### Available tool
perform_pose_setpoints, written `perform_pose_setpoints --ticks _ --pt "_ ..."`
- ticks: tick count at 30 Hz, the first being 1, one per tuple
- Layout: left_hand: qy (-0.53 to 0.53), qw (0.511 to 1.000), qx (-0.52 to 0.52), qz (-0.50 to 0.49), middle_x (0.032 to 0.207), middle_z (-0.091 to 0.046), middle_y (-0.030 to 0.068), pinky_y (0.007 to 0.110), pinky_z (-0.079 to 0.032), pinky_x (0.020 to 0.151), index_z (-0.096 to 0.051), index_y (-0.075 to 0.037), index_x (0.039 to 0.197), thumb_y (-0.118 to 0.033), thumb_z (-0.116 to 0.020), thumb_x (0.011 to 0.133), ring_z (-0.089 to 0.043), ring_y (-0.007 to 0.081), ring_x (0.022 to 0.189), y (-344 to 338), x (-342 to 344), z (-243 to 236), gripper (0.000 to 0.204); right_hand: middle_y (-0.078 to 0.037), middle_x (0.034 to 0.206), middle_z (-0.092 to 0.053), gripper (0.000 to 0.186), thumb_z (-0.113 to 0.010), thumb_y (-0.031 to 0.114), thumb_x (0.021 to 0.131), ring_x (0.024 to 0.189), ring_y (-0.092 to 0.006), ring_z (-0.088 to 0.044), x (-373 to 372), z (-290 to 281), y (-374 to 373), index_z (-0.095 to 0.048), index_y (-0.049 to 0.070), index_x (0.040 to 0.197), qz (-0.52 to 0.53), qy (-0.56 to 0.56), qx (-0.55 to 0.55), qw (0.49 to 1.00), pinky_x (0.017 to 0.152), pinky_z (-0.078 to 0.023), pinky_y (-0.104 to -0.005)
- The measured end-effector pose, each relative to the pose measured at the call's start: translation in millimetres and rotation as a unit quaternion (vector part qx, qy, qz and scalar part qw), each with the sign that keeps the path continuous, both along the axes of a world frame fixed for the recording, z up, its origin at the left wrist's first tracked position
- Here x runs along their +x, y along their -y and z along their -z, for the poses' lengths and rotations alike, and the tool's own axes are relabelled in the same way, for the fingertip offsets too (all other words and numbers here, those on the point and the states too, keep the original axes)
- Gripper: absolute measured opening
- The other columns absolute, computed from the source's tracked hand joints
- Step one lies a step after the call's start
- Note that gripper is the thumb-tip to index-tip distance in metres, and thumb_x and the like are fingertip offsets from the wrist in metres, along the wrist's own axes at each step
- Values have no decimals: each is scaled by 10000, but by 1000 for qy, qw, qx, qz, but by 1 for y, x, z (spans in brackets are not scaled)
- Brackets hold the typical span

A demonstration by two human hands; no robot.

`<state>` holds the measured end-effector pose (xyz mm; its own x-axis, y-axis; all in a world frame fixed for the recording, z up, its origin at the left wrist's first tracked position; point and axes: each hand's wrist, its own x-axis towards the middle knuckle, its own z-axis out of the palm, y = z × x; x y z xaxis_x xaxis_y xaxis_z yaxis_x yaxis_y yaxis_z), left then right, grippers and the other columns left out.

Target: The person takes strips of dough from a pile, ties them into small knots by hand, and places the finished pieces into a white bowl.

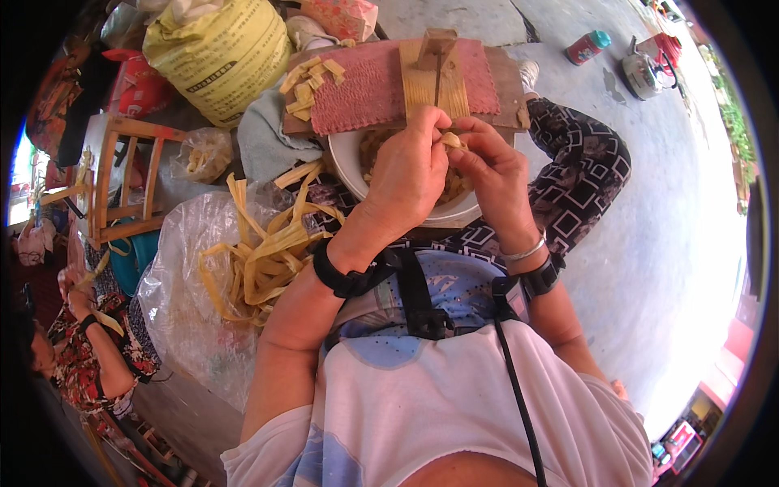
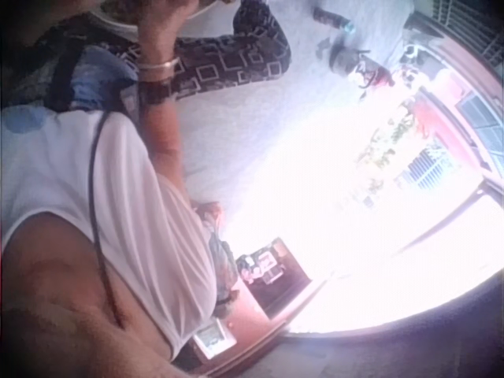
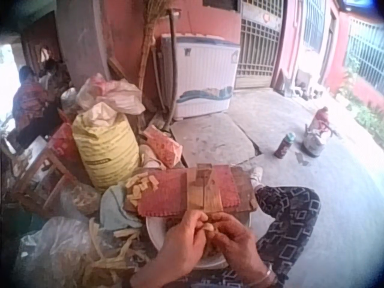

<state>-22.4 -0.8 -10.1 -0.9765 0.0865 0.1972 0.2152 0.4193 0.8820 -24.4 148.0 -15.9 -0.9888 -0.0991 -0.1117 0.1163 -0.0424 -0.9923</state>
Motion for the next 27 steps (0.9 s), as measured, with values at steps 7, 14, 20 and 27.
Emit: perform_pose_setpoints --ticks 7,14,20,27 --pt "-70 989 -133 -7 893 -605 132 376 -494 683 -549 -14 994 40 -561 827 -614 320 784 1 2 -12 176 -46 1016 -651 193 -600 95 935 933 -155 -623 2 8 -7 -607 39 1119 -110 247 -413 869 813 -499 -286" --pt "-97 991 -89 12 856 -573 134 420 -481 679 -576 -41 963 5 -589 813 -595 357 795 2 17 -16 158 -48 1011 -644 200 -569 103 957 863 -150 -625 19 8 -8 -591 44 1148 -83 186 -362 910 805 -524 -319" --pt "-121 987 -107 -10 862 -562 139 447 -475 648 -552 -42 960 -24 -591 810 -583 368 784 10 20 -16 156 -36 1029 -642 206 -552 105 965 894 -140 -624 12 2 -5 -581 30 1154 -129 140 -322 927 829 -515 -305" --pt "31 993 82 77 764 -640 169 391 -487 632 -609 8 874 -99 -648 815 -638 331 718 11 23 -5 128 -94 980 -660 228 -537 16 931 862 -149 -625 26 8 -39 -619 -74 1125 -99 110 -112 983 795 -515 -272"
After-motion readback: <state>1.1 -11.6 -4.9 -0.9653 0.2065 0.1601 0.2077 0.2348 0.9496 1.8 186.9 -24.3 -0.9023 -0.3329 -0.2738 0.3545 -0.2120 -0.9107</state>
